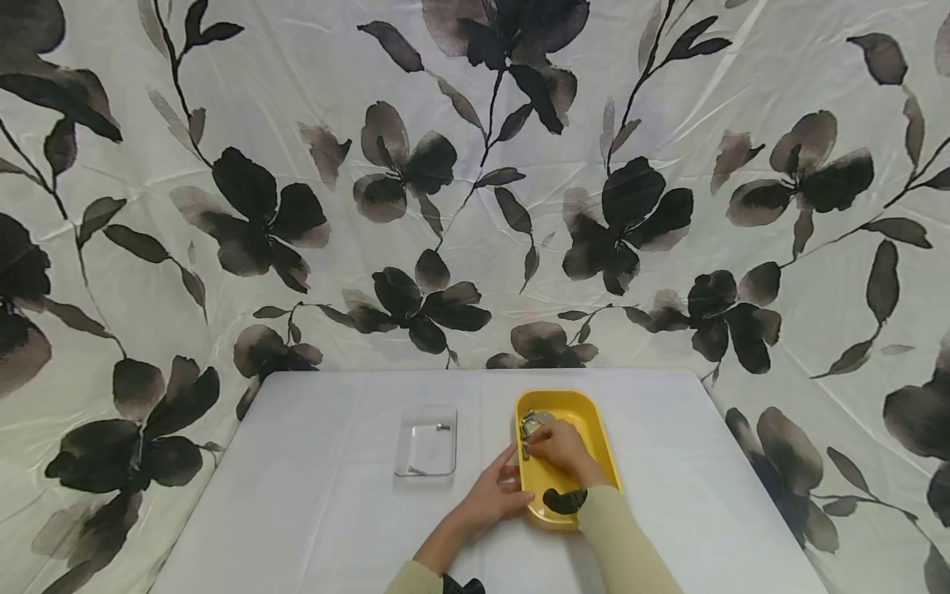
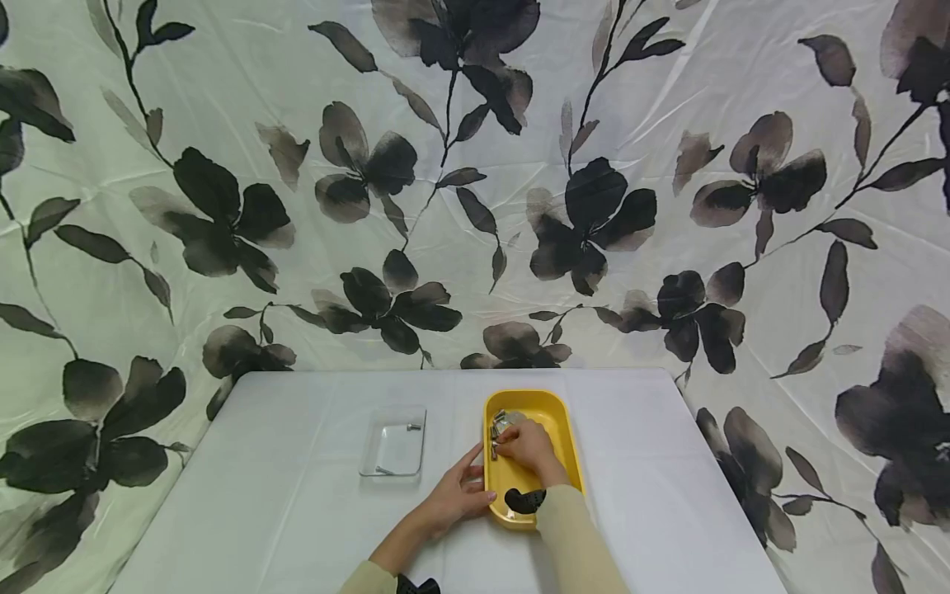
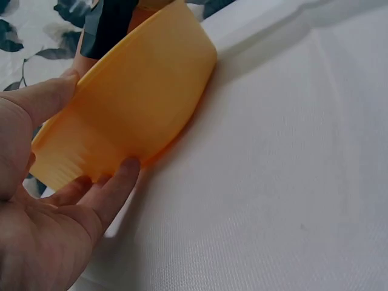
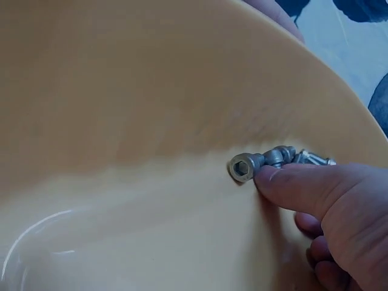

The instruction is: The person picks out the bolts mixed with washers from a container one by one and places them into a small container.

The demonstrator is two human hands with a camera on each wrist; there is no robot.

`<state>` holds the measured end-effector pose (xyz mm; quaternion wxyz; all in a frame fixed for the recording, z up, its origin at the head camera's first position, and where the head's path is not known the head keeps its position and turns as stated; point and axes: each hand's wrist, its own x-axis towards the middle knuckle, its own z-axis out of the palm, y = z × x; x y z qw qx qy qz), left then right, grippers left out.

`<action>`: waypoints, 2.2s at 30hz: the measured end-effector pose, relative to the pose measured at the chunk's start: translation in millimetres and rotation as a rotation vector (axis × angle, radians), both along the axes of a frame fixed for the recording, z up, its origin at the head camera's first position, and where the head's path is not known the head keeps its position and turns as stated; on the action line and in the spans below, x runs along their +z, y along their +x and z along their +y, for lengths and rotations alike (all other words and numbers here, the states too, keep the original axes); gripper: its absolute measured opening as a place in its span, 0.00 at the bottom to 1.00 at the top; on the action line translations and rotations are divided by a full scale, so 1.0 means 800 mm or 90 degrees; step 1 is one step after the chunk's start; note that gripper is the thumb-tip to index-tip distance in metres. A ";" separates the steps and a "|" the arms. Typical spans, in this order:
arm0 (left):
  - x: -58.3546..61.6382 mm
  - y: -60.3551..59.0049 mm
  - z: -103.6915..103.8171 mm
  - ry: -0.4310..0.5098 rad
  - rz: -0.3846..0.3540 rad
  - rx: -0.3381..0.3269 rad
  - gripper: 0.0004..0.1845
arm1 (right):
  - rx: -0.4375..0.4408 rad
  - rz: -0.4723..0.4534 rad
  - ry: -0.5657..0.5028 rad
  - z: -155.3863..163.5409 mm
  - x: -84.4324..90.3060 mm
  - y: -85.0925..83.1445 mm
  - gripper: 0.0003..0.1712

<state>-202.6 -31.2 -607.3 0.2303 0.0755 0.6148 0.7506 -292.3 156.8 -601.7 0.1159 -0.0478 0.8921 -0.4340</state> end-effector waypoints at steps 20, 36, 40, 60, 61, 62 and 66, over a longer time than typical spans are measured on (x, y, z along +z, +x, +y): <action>-0.003 0.000 0.000 -0.024 0.032 0.014 0.49 | 0.051 0.061 0.001 0.008 0.002 -0.007 0.03; 0.083 -0.019 -0.067 -0.152 0.130 0.055 0.42 | 0.042 0.137 0.015 0.005 0.073 -0.018 0.02; 0.099 -0.024 -0.096 -0.202 0.211 0.109 0.38 | 0.055 0.170 0.014 0.000 0.090 -0.020 0.02; 0.088 -0.032 -0.216 -0.402 0.258 0.216 0.32 | 0.117 0.163 -0.014 -0.053 0.146 -0.017 0.02; 0.084 -0.033 -0.218 -0.403 0.248 0.220 0.32 | 0.124 0.169 -0.008 -0.056 0.147 -0.018 0.02; 0.080 -0.034 -0.220 -0.401 0.236 0.223 0.32 | 0.132 0.177 -0.007 -0.059 0.147 -0.019 0.02; 0.065 -0.037 -0.227 -0.372 0.179 0.231 0.32 | 0.155 0.184 -0.003 -0.072 0.148 -0.022 0.02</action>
